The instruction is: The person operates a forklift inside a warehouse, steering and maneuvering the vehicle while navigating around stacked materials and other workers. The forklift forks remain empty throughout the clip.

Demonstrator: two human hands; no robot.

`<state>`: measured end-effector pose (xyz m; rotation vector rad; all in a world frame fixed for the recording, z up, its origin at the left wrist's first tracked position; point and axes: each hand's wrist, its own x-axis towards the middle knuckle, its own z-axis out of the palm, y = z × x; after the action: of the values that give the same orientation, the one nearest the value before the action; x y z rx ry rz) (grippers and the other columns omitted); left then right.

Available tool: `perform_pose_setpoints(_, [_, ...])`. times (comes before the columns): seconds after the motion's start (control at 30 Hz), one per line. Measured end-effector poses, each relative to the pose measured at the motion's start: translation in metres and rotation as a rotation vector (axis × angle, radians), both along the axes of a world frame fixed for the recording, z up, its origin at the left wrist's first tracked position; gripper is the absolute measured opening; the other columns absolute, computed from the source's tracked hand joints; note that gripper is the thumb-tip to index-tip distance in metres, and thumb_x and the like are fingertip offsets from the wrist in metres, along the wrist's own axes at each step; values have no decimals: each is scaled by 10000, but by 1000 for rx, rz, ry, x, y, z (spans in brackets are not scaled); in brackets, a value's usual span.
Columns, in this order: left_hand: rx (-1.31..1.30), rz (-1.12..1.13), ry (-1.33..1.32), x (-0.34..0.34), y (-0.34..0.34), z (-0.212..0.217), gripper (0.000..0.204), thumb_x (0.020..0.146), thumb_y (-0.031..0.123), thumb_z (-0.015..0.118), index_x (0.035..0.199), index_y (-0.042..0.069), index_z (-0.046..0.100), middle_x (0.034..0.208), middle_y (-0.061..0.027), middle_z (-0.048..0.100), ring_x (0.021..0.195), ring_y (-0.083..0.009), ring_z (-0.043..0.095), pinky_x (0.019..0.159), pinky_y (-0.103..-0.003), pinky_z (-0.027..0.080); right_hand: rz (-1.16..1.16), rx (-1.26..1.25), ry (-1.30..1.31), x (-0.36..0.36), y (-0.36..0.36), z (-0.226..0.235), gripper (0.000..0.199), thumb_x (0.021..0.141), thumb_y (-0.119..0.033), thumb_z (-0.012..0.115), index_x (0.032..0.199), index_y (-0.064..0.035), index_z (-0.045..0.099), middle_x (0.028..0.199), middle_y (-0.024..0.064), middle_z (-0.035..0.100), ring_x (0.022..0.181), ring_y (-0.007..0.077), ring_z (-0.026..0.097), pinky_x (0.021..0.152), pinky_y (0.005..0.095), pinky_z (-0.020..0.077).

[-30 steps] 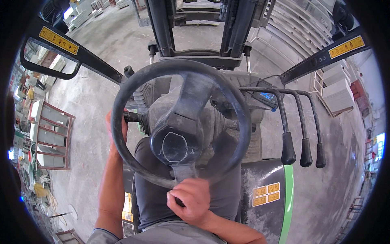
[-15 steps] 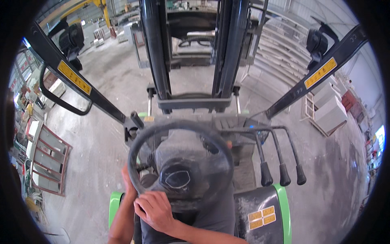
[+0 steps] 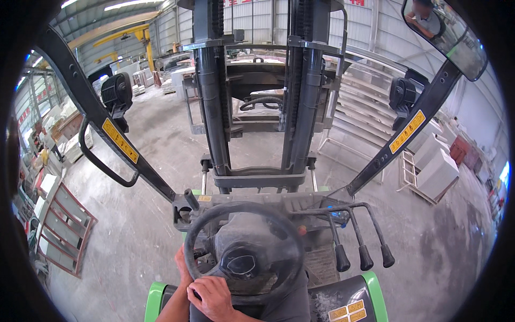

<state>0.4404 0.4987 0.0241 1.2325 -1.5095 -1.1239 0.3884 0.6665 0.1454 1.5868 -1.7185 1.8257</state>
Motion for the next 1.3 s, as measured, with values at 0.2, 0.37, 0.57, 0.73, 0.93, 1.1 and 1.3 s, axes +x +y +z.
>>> perform_pose_setpoints(0.2, [35, -31, 152, -2, -6, -17, 396, 1091, 272, 453, 848, 0, 609, 658, -76, 526, 695, -105, 435, 571, -341, 417, -26, -26, -12, -6, -1, -2, 243, 693, -7, 810, 849, -91, 643, 887, 79, 644, 849, 302, 635, 760, 431, 486])
perform_pose_setpoints(0.37, [-185, -102, -27, 6, -7, -9, 275, 1051, 203, 509, 901, 10, 635, 744, -58, 622, 681, -129, 533, 587, -340, 452, -11, -31, -12, -8, -1, -8, 226, 703, -31, 814, 834, -99, 643, 891, 66, 655, 867, 302, 645, 769, 433, 495])
perform_pose_setpoints(0.57, [-132, -48, 7, 10, 26, -6, 165, 971, 179, 606, 1012, 39, 683, 786, -56, 645, 696, -193, 624, 635, -361, 505, 59, 82, 7, -11, -18, -18, 211, 763, -67, 811, 905, -82, 655, 937, 59, 649, 885, 261, 642, 786, 387, 474])
perform_pose_setpoints(0.73, [-154, -55, -107, 17, 14, -20, 195, 983, 203, 599, 1039, 37, 683, 814, -55, 663, 719, -211, 640, 673, -386, 516, 41, 24, 24, -28, -69, -7, 207, 775, -107, 784, 894, -81, 617, 890, 81, 584, 895, 279, 594, 786, 418, 444])
perform_pose_setpoints(0.93, [-295, -109, -553, 15, -14, -23, 231, 998, 232, 590, 1073, 34, 682, 848, -54, 685, 747, -233, 659, 719, -416, 529, -138, -36, 127, -82, -107, 39, 171, 807, -106, 769, 869, -90, 610, 821, 75, 579, 788, 260, 586, 728, 395, 440])
perform_pose_setpoints(1.1, [-141, -40, -88, 3, 4, 0, 353, 1051, 271, 505, 878, -5, 640, 713, -52, 605, 705, -106, 542, 627, -317, 452, -199, 39, -214, -151, -66, 56, 82, 934, -80, 722, 1002, -47, 688, 868, -2, 640, 754, 82, 583, 672, 255, 477])
perform_pose_setpoints(1.3, [-23, -88, -163, -15, -8, 39, 453, 1094, 322, 467, 791, -12, 510, 677, -28, 448, 715, -104, 415, 613, -350, 405, -411, -1, -401, -167, 26, 36, 61, 973, -37, 659, 1009, -8, 618, 950, 10, 594, 800, 70, 489, 735, 218, 428])
